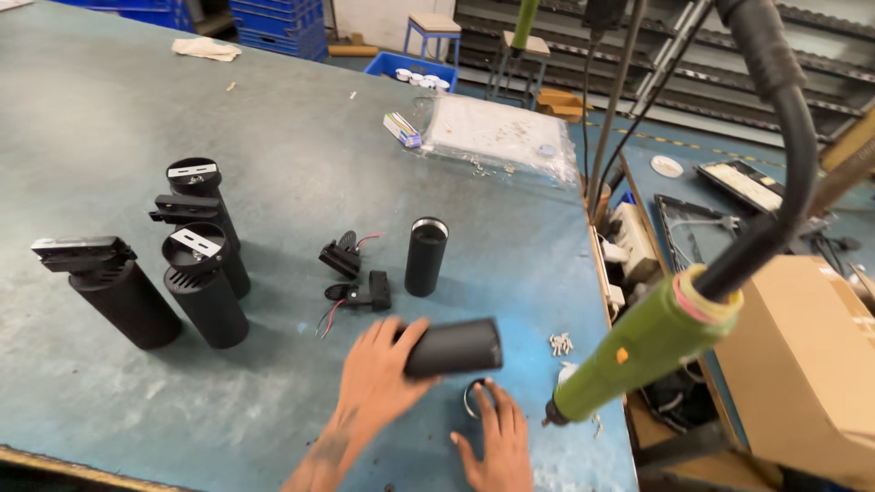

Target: The person assembles cylindrical black electronic devices on a workbench. They insert internal components into the cylinders, attach end caps, and use a green pneumatic screwdriver to fasten parts. Multiple units are handled sequentially, with finished assemblies placed on the table.

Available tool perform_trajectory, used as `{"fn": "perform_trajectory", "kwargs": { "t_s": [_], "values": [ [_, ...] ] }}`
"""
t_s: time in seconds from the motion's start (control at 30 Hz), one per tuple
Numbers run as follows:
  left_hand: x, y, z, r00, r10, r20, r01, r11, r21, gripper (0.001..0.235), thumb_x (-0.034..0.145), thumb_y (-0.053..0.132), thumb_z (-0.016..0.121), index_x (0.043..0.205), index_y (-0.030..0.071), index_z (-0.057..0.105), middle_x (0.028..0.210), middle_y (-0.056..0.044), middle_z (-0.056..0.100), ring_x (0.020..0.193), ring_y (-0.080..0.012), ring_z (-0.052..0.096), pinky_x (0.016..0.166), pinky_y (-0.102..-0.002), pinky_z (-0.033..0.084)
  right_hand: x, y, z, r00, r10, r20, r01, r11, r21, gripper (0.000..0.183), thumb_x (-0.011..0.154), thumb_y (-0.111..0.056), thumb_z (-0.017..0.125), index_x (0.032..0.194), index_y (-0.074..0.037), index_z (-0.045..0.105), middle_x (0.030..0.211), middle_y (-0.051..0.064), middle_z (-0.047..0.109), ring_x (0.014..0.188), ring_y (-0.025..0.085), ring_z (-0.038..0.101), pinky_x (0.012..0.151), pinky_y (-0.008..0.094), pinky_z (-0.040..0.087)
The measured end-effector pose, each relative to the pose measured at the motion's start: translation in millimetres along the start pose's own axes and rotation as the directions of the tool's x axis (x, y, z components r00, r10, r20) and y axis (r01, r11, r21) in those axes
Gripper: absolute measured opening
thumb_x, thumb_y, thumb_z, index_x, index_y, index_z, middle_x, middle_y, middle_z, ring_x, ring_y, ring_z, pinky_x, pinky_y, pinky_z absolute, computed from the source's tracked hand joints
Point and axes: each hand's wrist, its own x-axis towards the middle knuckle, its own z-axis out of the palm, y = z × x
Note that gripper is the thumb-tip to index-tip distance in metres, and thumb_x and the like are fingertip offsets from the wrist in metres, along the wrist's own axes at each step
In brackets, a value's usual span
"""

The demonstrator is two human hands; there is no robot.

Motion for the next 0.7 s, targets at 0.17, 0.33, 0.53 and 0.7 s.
{"fn": "perform_trajectory", "kwargs": {
  "t_s": [0.17, 0.33, 0.53, 0.7],
  "values": [
    [125.5, 11.2, 46.1, 0.894, 0.393, 0.216, -0.448, 0.812, 0.375, 0.067, 0.064, 0.018, 0.086, 0.127, 0.011, 0.064, 0.105, -0.011, 0.062, 0.105, -0.0306, 0.060, 0.088, -0.044, 0.047, -6.4, 34.9, 28.2, 0.999, -0.034, -0.010, 0.033, 0.999, -0.016, 0.085, 0.066, -0.033, 0.087, 0.138, -0.004, 0.053, 0.141, 0.020, 0.051, 0.129, 0.040, 0.050, 0.103, 0.052, 0.039],
    [188.1, 45.7, 114.9, 0.780, 0.306, 0.546, -0.611, 0.189, 0.768, 0.049, 0.063, 0.009, 0.091, 0.109, 0.007, 0.073, 0.104, -0.012, 0.064, 0.107, -0.0307, 0.058, 0.109, -0.066, 0.033, -16.0, 72.6, 62.4, 0.972, -0.166, -0.169, 0.162, 0.986, -0.036, 0.082, 0.063, -0.045, 0.087, 0.129, -0.004, 0.061, 0.131, 0.018, 0.061, 0.118, 0.037, 0.059, 0.098, 0.050, 0.046],
    [202.5, 48.7, 151.1, 0.769, 0.105, 0.631, -0.618, -0.129, 0.775, 0.067, 0.057, 0.001, 0.094, 0.120, 0.006, 0.071, 0.111, -0.008, 0.063, 0.112, -0.0305, 0.056, 0.114, -0.075, 0.023, -16.6, 108.7, 90.3, 0.943, -0.272, -0.190, 0.255, 0.961, -0.109, 0.076, 0.068, -0.054, 0.084, 0.122, -0.004, 0.067, 0.122, 0.016, 0.066, 0.108, 0.035, 0.068, 0.092, 0.046, 0.055],
    [195.3, 47.5, 146.4, 0.771, 0.136, 0.622, -0.624, -0.035, 0.781, 0.086, 0.054, 0.006, 0.095, 0.133, 0.011, 0.060, 0.136, -0.012, 0.053, 0.134, -0.0380, 0.043, 0.107, -0.079, 0.021, -15.8, 110.0, 92.7, 0.929, -0.303, -0.214, 0.295, 0.953, -0.068, 0.076, 0.062, -0.045, 0.087, 0.122, -0.003, 0.066, 0.121, 0.019, 0.065, 0.106, 0.036, 0.067, 0.091, 0.047, 0.055]
  ]
}}
